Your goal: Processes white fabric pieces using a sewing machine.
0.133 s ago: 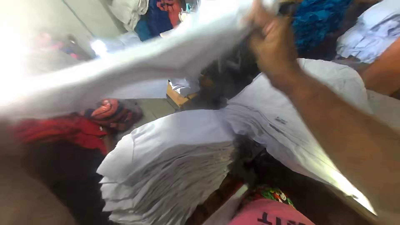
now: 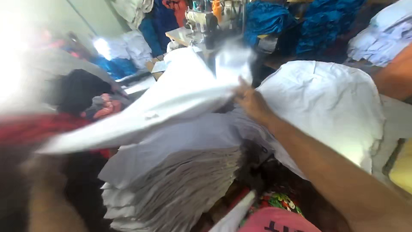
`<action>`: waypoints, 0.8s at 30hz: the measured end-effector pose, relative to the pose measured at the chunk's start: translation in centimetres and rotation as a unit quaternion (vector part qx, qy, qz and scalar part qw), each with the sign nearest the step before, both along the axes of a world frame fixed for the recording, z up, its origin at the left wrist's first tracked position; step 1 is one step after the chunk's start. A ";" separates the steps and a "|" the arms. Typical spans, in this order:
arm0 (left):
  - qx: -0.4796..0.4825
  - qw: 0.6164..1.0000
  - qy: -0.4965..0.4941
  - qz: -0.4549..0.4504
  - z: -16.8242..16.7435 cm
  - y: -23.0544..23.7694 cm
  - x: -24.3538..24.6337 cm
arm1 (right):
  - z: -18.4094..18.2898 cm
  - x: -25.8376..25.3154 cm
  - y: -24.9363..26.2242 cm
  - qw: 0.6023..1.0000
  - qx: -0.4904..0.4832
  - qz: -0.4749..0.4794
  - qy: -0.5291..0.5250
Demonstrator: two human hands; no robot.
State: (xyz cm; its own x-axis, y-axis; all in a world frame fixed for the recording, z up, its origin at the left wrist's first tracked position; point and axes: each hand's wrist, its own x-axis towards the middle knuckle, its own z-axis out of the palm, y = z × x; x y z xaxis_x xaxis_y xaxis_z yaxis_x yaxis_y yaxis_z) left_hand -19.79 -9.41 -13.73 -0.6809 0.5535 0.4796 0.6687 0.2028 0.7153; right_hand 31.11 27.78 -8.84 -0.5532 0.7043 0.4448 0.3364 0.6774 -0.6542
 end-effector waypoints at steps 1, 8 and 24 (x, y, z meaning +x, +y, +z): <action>-0.024 0.989 -0.102 0.103 -0.9 0.4 2.2 | -3.0 -0.2 -0.4 0.999 -0.022 0.015 -0.042; -0.312 0.903 -0.246 0.161 -12.1 -4.0 6.0 | -16.5 3.3 -4.4 0.882 -0.216 0.137 -0.397; -0.327 0.875 0.064 -0.351 -7.6 33.9 27.2 | -12.7 31.1 -18.9 0.961 -0.212 -0.166 -0.067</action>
